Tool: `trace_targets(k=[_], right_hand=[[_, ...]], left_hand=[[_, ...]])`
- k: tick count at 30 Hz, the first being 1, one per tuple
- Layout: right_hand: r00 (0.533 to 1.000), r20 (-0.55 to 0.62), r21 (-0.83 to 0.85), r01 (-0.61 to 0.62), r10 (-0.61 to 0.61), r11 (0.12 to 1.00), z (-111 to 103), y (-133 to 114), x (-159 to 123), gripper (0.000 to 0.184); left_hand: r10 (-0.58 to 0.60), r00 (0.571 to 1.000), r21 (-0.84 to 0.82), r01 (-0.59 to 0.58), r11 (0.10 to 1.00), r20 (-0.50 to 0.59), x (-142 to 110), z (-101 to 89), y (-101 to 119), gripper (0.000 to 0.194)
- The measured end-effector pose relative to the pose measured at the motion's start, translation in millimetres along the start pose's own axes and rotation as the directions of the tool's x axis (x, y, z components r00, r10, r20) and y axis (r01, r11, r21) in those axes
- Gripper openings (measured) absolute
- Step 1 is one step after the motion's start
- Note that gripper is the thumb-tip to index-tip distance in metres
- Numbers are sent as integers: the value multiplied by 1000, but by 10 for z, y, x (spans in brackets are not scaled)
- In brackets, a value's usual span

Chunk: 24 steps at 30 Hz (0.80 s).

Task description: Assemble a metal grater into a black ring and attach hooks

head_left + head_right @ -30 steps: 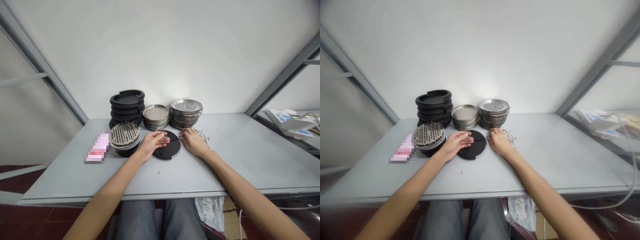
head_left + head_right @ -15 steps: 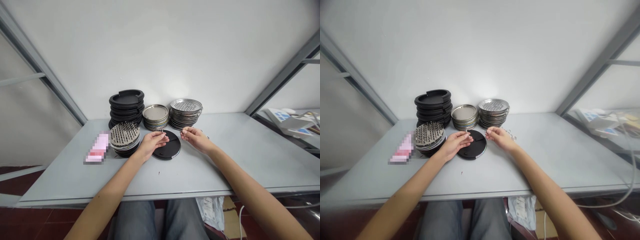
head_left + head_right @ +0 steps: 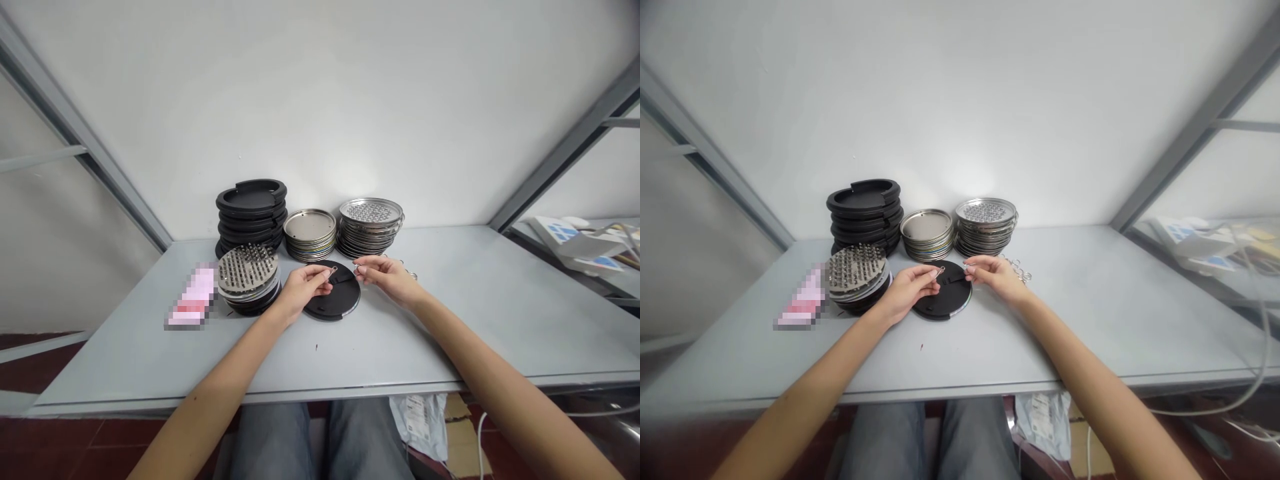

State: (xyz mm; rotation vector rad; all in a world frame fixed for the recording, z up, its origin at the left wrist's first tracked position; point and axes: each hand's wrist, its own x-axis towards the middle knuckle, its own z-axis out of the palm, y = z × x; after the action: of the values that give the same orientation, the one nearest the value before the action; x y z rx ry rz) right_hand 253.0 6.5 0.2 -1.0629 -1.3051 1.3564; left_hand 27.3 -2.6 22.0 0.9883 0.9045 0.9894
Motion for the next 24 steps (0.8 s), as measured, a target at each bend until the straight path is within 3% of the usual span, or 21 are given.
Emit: trace_targets(k=[10, 24], right_hand=[[996, 41, -14, -75, 76, 997, 78, -42, -48, 37], [1000, 4, -103, -2, 2, 995, 130, -52, -59, 38]], left_hand=[[51, 995, 119, -60, 991, 80, -7, 15, -46, 19], [167, 981, 260, -187, 947, 99, -4, 19, -91, 19]])
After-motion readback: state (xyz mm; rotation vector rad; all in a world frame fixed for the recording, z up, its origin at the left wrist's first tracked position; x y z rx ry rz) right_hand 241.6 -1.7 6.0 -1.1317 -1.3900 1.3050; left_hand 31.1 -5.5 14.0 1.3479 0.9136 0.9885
